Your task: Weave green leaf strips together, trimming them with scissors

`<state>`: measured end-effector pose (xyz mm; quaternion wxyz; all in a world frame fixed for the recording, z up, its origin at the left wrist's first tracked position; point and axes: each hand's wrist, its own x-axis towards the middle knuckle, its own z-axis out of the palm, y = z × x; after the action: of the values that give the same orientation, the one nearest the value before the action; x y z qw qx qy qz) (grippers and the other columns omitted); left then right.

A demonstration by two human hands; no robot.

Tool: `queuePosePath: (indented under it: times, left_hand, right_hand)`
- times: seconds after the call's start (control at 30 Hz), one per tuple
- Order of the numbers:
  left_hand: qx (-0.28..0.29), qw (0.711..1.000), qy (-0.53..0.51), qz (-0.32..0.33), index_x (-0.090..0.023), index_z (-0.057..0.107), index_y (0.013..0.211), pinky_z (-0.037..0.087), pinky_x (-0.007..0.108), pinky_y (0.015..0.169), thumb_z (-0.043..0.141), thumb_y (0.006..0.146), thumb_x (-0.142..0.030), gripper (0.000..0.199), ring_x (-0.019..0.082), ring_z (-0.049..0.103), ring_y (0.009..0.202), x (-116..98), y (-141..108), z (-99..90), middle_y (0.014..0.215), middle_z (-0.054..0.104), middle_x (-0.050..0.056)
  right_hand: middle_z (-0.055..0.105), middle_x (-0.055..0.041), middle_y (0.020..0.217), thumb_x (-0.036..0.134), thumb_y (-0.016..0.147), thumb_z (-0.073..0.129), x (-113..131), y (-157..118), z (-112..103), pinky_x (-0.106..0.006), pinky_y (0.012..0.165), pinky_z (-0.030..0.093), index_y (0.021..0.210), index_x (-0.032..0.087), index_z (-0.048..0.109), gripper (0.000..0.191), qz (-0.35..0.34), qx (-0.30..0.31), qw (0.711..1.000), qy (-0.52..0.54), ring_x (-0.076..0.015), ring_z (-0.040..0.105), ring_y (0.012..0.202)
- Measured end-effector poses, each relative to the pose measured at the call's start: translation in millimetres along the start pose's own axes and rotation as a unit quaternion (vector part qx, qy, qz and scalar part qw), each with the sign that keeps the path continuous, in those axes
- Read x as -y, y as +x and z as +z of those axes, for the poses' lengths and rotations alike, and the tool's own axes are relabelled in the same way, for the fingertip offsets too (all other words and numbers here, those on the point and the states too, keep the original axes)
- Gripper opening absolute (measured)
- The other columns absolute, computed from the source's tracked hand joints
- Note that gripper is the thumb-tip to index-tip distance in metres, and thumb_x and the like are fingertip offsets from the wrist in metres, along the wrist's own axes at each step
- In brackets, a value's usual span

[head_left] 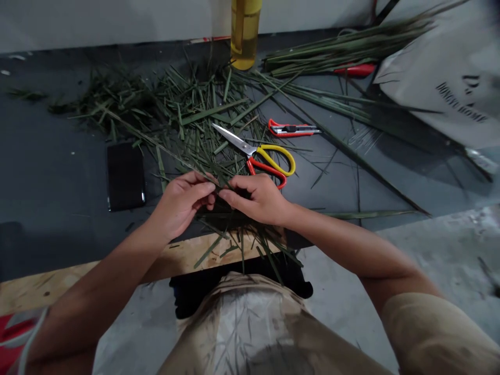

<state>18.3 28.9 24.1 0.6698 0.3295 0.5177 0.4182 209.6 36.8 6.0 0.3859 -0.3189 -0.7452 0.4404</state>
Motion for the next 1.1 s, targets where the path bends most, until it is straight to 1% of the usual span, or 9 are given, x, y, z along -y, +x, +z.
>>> queuePosePath:
  times: [0.17, 0.23, 0.3, 0.4, 0.53, 0.63, 0.73, 0.93, 1.1]
  left_hand:
    - [-0.034, 0.999, 0.036, 0.021, -0.015, 0.071, 0.069, 0.047, 0.023, 0.051, 0.08, 0.059, -0.022, 0.016, 0.011, 0.057, 0.053, 0, -1, 1.6, 0.061, 0.063, -0.002]
    - [-0.045, 0.998, 0.039, 0.028, -0.016, 0.07, 0.067, 0.046, 0.023, 0.051, 0.079, 0.058, -0.022, 0.015, 0.01, 0.055, 0.052, 0, -1, 0.9, 0.061, 0.063, -0.002]
    - [-0.047, 0.998, 0.029, 0.031, -0.016, 0.07, 0.065, 0.046, 0.023, 0.05, 0.078, 0.057, -0.021, 0.013, 0.009, 0.055, 0.051, 0, 0, 0.2, 0.062, 0.063, -0.002]
    - [-0.024, 0.999, 0.013, 0.016, -0.016, 0.069, 0.06, 0.045, 0.022, 0.048, 0.076, 0.055, -0.019, 0.01, 0.009, 0.055, 0.05, -2, 1, -0.4, 0.061, 0.062, -0.002]
    - [0.002, 0.999, -0.022, -0.038, -0.016, 0.068, 0.057, 0.044, 0.021, 0.046, 0.074, 0.053, -0.02, 0.008, 0.009, 0.054, 0.049, -1, 3, 0.1, 0.06, 0.06, -0.002]
    - [0.011, 0.998, -0.031, -0.053, -0.015, 0.069, 0.06, 0.046, 0.021, 0.047, 0.074, 0.055, -0.02, 0.009, 0.009, 0.055, 0.05, 2, 4, 0.5, 0.063, 0.06, -0.002]
    - [0.012, 1.0, -0.007, -0.023, -0.016, 0.073, 0.067, 0.049, 0.023, 0.05, 0.077, 0.059, -0.022, 0.012, 0.01, 0.057, 0.052, 4, 4, -0.4, 0.069, 0.064, -0.001]
    - [-0.003, 0.994, 0.072, 0.088, -0.018, 0.073, 0.067, 0.05, 0.025, 0.057, 0.078, 0.067, -0.021, 0.007, 0.011, 0.059, 0.057, 8, 2, -4.6, 0.07, 0.066, 0.0]
    - [0.001, 0.993, 0.076, 0.088, -0.017, 0.074, 0.07, 0.049, 0.025, 0.057, 0.08, 0.068, -0.022, 0.007, 0.011, 0.058, 0.055, 9, 3, -5.7, 0.067, 0.065, -0.001]
  right_hand:
    - [0.037, 0.0085, 0.058, 0.033, 0.1, 0.063, -3, 0, 0, -0.022, 0.055, 0.03, 0.065, 0.019, 0.047, 0.04, -0.001, 0.028, 1.0, -0.011, -0.0058, 0.033, 0.055]
    - [0.04, 0.008, 0.059, 0.035, 0.099, 0.064, -3, 0, 0, -0.022, 0.056, 0.031, 0.067, 0.018, 0.052, 0.038, -0.005, 0.032, 0.999, -0.017, -0.006, 0.035, 0.055]
    - [0.05, 0.0063, 0.063, 0.033, 0.099, 0.064, -1, -1, 0, -0.021, 0.057, 0.034, 0.077, 0.016, 0.063, 0.027, 0.003, 0.028, 0.999, -0.014, -0.0064, 0.041, 0.057]
    - [0.059, 0.0043, 0.068, 0.028, 0.097, 0.063, 1, -2, 1, -0.021, 0.06, 0.038, 0.09, 0.015, 0.07, 0.017, 0.027, 0.024, 0.999, -0.011, -0.0069, 0.045, 0.059]
    - [0.057, 0.0049, 0.065, 0.027, 0.096, 0.063, 2, -5, 3, -0.021, 0.059, 0.038, 0.085, 0.015, 0.069, 0.018, 0.029, 0.014, 0.999, -0.02, -0.0068, 0.044, 0.058]
    - [0.059, 0.0036, 0.066, 0.028, 0.095, 0.062, 1, -6, 3, -0.021, 0.059, 0.038, 0.082, 0.015, 0.067, 0.02, 0.032, 0.009, 0.999, -0.023, -0.0074, 0.047, 0.06]
    - [0.061, 0.0031, 0.067, 0.027, 0.094, 0.063, 2, -5, 2, -0.021, 0.057, 0.037, 0.084, 0.015, 0.068, 0.017, 0.045, -0.002, 0.999, -0.006, -0.0071, 0.047, 0.059]
    - [0.057, 0.0051, 0.063, 0.027, 0.094, 0.063, 3, -2, 0, -0.021, 0.055, 0.035, 0.084, 0.015, 0.07, 0.017, 0.046, -0.003, 0.999, 0.016, -0.0065, 0.041, 0.056]
    - [0.056, 0.0055, 0.063, 0.026, 0.093, 0.064, 2, -1, 0, -0.021, 0.055, 0.035, 0.081, 0.014, 0.068, 0.017, 0.047, -0.017, 0.999, 0.014, -0.0061, 0.04, 0.056]
